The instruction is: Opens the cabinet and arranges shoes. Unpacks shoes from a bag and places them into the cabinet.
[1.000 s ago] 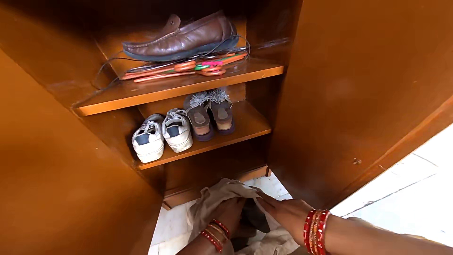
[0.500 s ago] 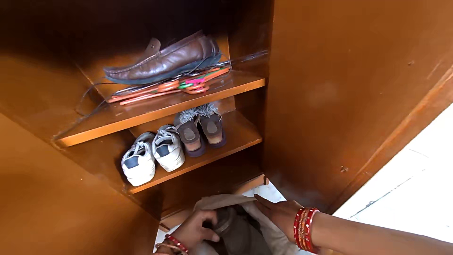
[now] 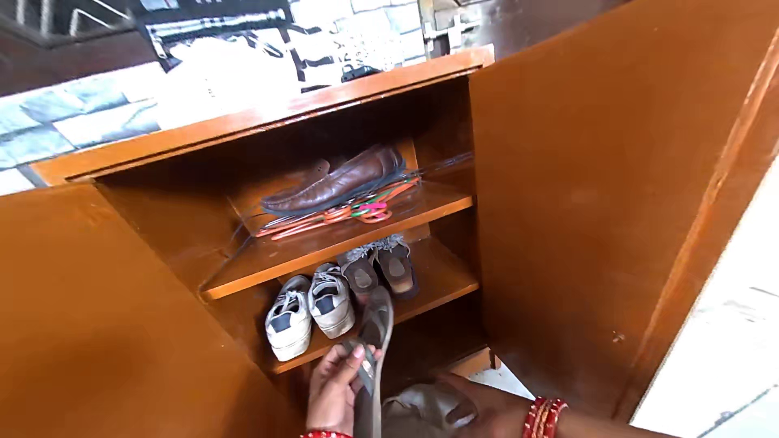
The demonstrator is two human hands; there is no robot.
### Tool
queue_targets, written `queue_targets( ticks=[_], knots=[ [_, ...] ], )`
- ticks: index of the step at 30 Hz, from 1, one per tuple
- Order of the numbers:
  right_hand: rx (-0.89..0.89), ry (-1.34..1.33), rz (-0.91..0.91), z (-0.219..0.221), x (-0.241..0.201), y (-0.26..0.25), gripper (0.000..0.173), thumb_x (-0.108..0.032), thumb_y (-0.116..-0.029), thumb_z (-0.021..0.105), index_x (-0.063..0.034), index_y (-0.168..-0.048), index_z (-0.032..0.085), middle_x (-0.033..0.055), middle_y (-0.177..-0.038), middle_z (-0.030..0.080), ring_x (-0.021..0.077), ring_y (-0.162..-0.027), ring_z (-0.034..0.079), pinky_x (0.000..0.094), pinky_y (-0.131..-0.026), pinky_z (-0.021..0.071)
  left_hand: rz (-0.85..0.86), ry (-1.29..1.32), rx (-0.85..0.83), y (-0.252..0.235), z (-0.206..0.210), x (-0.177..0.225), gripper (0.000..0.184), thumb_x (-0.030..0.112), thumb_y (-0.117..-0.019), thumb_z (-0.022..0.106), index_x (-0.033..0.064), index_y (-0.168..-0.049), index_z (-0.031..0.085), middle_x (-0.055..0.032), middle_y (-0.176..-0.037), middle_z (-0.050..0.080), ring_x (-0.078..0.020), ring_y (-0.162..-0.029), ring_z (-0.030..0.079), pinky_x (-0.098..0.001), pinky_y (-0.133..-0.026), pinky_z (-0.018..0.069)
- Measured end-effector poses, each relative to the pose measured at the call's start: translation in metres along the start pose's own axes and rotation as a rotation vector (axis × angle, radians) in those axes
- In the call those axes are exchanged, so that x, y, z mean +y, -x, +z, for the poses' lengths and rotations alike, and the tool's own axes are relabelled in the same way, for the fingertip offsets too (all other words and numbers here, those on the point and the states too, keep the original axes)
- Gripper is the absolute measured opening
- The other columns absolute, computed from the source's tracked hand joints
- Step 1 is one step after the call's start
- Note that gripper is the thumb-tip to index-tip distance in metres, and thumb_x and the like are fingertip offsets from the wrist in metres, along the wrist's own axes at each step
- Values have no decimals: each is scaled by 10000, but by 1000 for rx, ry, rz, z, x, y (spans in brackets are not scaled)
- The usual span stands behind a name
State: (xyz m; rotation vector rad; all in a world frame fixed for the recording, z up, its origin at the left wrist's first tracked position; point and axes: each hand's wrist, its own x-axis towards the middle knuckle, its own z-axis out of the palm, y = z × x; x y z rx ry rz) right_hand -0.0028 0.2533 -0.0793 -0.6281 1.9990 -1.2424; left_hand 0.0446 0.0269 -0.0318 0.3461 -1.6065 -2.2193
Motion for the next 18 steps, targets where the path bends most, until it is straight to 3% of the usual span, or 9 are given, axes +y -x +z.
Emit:
queue_targets(
  ticks=[2, 4, 5, 7, 10, 14, 18],
  knots=[
    [58, -400, -17, 4, -4, -1, 813, -267, -998, 655, -53, -1624, 182, 194, -1528, 499, 334, -1345, 567, 487, -1083, 506, 131, -119, -170, 18, 6, -13, 68, -64, -961, 532, -26, -984, 583, -117, -958, 765, -195, -918, 752, -328, -834, 618],
    [141, -664, -53, 5, -12, 0, 636, -317, -1065, 498, -88, -1598, 237, 180, -1444, 570, 323, -1267, 621, 502, -1031, 534, 324, -308, -317, 38, 17, -24, 65, -54, -908, 626, -57, -968, 652, -84, -986, 768, -119, -941, 738, -289, -870, 605],
    [197, -756, -78, 3, -17, 2, 526, -273, -1093, 431, -86, -1563, 286, 179, -1367, 602, 312, -1184, 660, 490, -972, 562, 430, -426, -365, 46, 22, -30, 77, -30, -892, 675, -76, -953, 682, -93, -980, 763, -100, -940, 731, -273, -877, 597],
    [300, -870, -113, -4, -24, 4, 380, -147, -1107, 372, -78, -1480, 402, 166, -1270, 632, 290, -1030, 707, 457, -844, 602, 588, -662, -404, 53, 28, -36, 129, 33, -888, 726, -92, -919, 718, -161, -934, 753, -162, -915, 733, -314, -880, 588],
    [335, -895, -174, -15, -21, 3, 311, -33, -1076, 383, -59, -1358, 512, 137, -1179, 684, 279, -955, 735, 452, -804, 625, 650, -801, -417, 52, 29, -37, 152, 62, -902, 724, -89, -912, 730, -188, -899, 744, -208, -879, 730, -346, -874, 581],
    [237, -724, -310, -14, -18, 8, 440, 22, -922, 466, -26, -1359, 471, 81, -1136, 679, 207, -1005, 716, 414, -872, 625, 729, -889, -468, 47, 17, -43, 150, 54, -919, 706, -91, -930, 743, -208, -936, 753, -274, -922, 745, -401, -902, 587],
    [311, -748, -263, -5, -22, 7, 367, 64, -965, 535, -7, -1323, 496, 86, -1091, 688, 195, -952, 723, 394, -846, 627, 754, -975, -472, 52, 16, -41, 150, 65, -922, 706, -80, -926, 745, -201, -924, 752, -288, -898, 747, -419, -876, 595]
  ],
)
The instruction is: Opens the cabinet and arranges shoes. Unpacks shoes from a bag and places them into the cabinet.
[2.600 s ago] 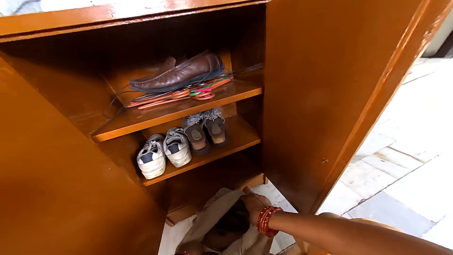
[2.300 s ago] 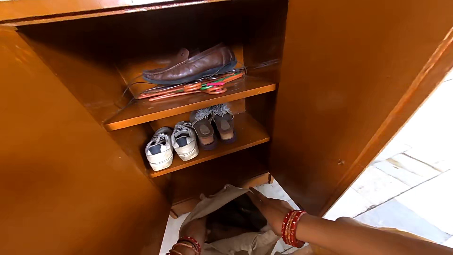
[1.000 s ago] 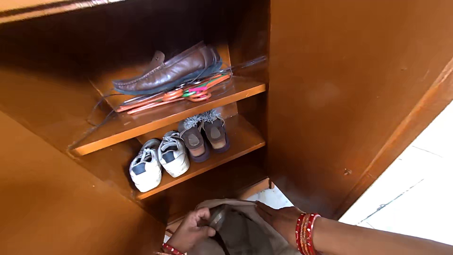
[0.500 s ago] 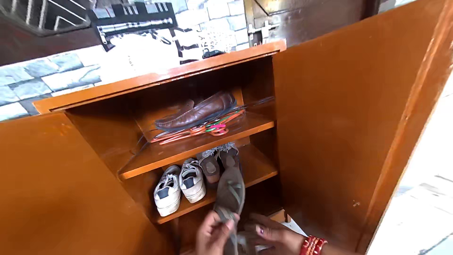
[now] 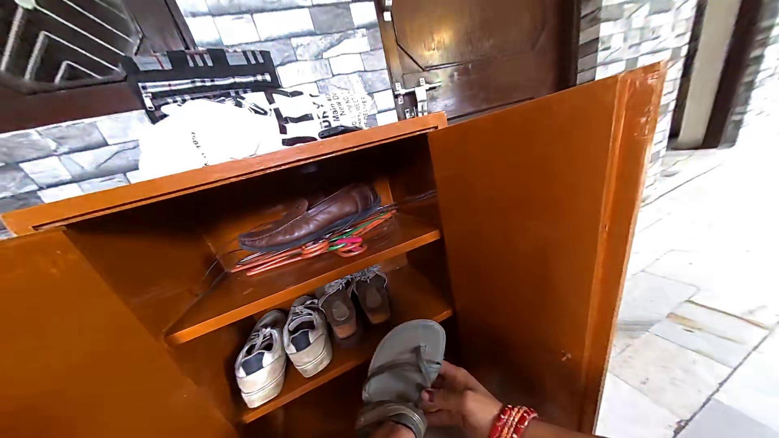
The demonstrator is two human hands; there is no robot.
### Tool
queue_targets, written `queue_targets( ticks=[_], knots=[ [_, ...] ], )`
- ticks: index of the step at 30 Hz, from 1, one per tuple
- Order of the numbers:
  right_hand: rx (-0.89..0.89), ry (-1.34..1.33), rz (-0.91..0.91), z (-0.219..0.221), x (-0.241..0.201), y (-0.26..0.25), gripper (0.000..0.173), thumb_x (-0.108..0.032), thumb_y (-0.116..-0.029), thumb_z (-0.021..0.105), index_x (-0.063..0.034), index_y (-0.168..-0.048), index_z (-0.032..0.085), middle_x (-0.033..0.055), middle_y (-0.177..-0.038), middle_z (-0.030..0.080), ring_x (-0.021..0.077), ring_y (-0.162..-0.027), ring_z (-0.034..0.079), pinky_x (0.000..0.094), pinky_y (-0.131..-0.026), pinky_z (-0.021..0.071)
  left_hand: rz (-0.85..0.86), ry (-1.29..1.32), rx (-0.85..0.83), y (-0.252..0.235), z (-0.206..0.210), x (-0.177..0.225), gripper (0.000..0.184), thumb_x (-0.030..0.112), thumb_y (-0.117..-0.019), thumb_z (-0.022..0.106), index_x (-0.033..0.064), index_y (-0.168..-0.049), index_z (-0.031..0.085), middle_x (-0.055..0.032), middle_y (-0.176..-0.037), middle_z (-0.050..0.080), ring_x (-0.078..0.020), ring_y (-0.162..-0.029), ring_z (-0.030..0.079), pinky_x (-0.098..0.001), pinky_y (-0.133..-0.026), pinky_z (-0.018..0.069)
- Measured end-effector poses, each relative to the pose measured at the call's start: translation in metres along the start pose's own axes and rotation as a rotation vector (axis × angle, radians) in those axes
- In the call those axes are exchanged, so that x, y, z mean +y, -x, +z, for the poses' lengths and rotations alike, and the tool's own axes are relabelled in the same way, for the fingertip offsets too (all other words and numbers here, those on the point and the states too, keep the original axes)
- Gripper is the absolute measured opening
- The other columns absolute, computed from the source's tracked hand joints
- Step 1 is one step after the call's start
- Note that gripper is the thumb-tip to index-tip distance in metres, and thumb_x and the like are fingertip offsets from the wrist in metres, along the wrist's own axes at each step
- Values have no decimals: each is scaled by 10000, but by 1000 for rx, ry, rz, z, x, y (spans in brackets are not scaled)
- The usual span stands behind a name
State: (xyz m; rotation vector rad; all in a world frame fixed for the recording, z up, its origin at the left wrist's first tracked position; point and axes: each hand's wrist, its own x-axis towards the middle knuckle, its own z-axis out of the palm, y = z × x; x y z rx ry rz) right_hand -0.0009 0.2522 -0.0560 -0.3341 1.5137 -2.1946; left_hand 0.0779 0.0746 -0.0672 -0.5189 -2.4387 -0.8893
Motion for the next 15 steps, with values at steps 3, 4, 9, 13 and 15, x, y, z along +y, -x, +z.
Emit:
queue_targets(
  ticks=[3, 4, 9, 13, 15],
  knots=[
    [116, -53, 29, 7, -1, -1, 341, 82, -992, 514, 7, -1324, 506, 112, -1096, 689, 211, -943, 733, 391, -830, 635, 14, 17, -3, -4, -4, 3, 146, 37, -902, 714, -91, -964, 747, -230, -972, 747, -316, -938, 746, -424, -902, 593],
    [157, -66, 42, 7, -2, -2, 329, 74, -1005, 509, 9, -1327, 505, 121, -1092, 689, 215, -936, 735, 388, -822, 636, 10, 55, 4, -5, -6, 3, 158, 24, -901, 711, -95, -997, 750, -237, -1014, 749, -316, -978, 746, -416, -929, 588],
    [249, -76, 28, -1, -9, -6, 293, 77, -1012, 516, 12, -1298, 519, 113, -1048, 681, 197, -901, 730, 363, -800, 633, -19, 158, 153, -7, -25, -8, 176, -28, -921, 650, -96, -1064, 726, -209, -1040, 743, -200, -948, 745, -314, -878, 610],
    [180, 22, -137, -5, -4, -3, 301, 107, -962, 533, 7, -1245, 555, 70, -1027, 717, 155, -923, 735, 339, -834, 635, -43, 54, 131, -10, -35, -10, 305, 13, -880, 730, -54, -1177, 717, -247, -1150, 675, -242, -952, 698, -315, -799, 596],
    [154, 44, -166, -2, -2, -1, 319, 110, -943, 534, -4, -1241, 548, 50, -1015, 726, 138, -925, 737, 326, -837, 635, -22, 24, 108, -12, -34, -9, 360, 29, -856, 763, -26, -1210, 718, -246, -1166, 652, -219, -919, 669, -285, -759, 574]
  ],
)
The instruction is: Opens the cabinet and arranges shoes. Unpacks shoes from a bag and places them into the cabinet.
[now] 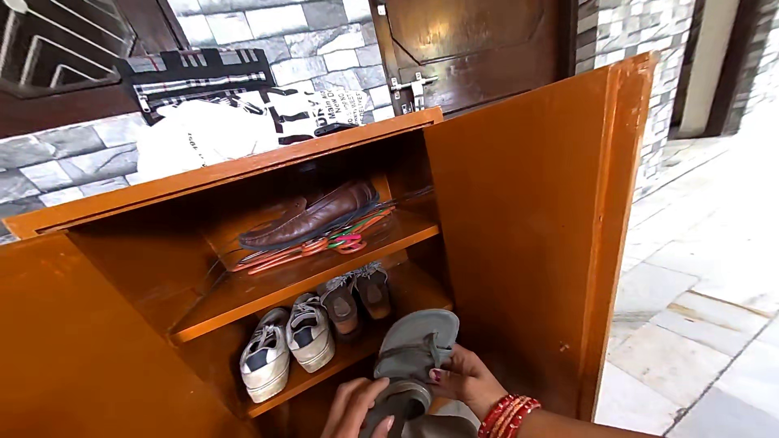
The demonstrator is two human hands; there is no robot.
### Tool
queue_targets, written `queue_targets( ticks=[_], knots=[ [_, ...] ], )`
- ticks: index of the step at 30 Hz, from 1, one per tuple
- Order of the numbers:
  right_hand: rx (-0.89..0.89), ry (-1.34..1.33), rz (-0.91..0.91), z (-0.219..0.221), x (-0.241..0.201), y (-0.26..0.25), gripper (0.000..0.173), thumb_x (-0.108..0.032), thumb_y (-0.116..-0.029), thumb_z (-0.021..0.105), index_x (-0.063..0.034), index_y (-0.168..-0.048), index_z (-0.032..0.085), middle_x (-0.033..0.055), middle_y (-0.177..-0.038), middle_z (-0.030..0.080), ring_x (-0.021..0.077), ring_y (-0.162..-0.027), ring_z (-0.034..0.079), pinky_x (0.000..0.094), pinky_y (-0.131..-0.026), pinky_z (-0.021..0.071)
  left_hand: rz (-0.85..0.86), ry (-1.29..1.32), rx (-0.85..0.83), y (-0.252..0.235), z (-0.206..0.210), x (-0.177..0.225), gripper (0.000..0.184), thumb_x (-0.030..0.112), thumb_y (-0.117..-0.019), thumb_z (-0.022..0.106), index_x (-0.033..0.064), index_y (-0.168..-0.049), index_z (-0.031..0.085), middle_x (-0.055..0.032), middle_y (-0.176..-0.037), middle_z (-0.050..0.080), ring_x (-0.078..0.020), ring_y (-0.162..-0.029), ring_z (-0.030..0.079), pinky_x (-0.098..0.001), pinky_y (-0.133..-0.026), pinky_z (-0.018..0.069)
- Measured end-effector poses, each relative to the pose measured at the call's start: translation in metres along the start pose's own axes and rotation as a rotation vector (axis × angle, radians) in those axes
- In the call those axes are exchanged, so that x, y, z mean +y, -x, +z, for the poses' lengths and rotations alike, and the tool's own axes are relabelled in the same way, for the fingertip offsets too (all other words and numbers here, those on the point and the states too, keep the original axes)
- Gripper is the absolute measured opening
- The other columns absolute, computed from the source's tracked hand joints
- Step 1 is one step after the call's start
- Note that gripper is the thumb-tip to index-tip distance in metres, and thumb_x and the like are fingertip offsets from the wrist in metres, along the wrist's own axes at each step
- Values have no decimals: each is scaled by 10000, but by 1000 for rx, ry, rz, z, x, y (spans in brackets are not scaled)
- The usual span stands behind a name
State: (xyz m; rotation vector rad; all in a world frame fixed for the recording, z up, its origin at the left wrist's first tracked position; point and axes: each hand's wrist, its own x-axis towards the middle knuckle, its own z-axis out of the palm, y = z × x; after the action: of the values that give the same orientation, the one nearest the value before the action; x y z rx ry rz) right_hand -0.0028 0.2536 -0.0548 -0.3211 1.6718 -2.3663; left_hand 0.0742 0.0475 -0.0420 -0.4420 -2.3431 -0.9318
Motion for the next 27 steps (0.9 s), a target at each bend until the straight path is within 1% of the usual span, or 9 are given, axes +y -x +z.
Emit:
queue_targets(
  ticks=[4, 7, 13, 15, 18, 20, 22, 24, 27],
  knots=[
    [-19, -5, 41, 2, -1, 1, 304, 100, -970, 520, -17, -1249, 535, 46, -1010, 713, 135, -922, 733, 323, -828, 634, -13, -46, -5, -1, 1, 6, 462, -16, -811, 774, 22, -1267, 709, -238, -1210, 600, -175, -906, 632, -243, -736, 546],
    [27, -31, 114, 2, -4, -2, 257, 97, -997, 507, -10, -1228, 542, 61, -988, 686, 152, -886, 726, 334, -791, 634, -41, -99, 18, -2, -4, 7, 518, -17, -777, 798, 36, -1283, 703, -245, -1231, 585, -200, -919, 635, -258, -732, 547],
    [22, -41, 150, -1, -7, -3, 240, 110, -993, 500, -22, -1191, 535, 54, -953, 680, 149, -840, 724, 325, -756, 633, -69, -98, 16, 1, -3, 2, 463, 53, -780, 836, 10, -1224, 712, -260, -1230, 594, -227, -886, 657, -300, -701, 568],
    [-21, -18, 155, -2, -6, -3, 266, 85, -1000, 506, -27, -1241, 532, 61, -1005, 693, 161, -870, 732, 340, -766, 639, -57, -182, 21, 2, 0, 5, 440, 126, -804, 840, 20, -1215, 721, -248, -1197, 626, -236, -804, 669, -348, -666, 577],
    [-42, 52, 241, 0, -6, -2, 328, 0, -1040, 511, -19, -1368, 496, 115, -1102, 684, 211, -928, 734, 389, -791, 635, -49, -289, -14, 2, 4, 6, 341, 181, -859, 795, 2, -1144, 743, -211, -1051, 698, -292, -739, 698, -452, -644, 595],
    [10, 84, 333, 2, -5, -2, 328, -61, -1064, 521, -13, -1387, 491, 146, -1110, 665, 229, -919, 726, 398, -794, 625, -108, -253, -81, 2, 7, 4, 301, 160, -891, 757, -32, -1121, 734, -208, -989, 712, -316, -784, 712, -467, -708, 605],
    [85, 90, 412, 1, -3, -3, 322, -99, -1072, 532, -11, -1381, 503, 174, -1135, 650, 246, -936, 710, 402, -811, 606, -156, -192, -150, 3, 11, 2, 339, 143, -917, 728, -60, -1188, 702, -226, -1017, 709, -338, -854, 715, -472, -776, 600],
    [179, 94, 463, -4, -1, -8, 315, -131, -1077, 540, -10, -1367, 516, 196, -1158, 644, 261, -953, 699, 405, -821, 593, -146, -129, -232, 3, 12, 2, 420, 177, -937, 722, -50, -1285, 660, -253, -1166, 689, -364, -990, 717, -494, -854, 599],
    [282, 164, 492, -20, 5, -20, 361, -174, -1088, 529, -4, -1406, 510, 228, -1240, 635, 290, -1038, 687, 429, -881, 576, -28, 8, -413, 2, 15, 8, 517, 337, -958, 702, 13, -1358, 646, -254, -1402, 584, -373, -1227, 632, -504, -947, 571]
  ],
)
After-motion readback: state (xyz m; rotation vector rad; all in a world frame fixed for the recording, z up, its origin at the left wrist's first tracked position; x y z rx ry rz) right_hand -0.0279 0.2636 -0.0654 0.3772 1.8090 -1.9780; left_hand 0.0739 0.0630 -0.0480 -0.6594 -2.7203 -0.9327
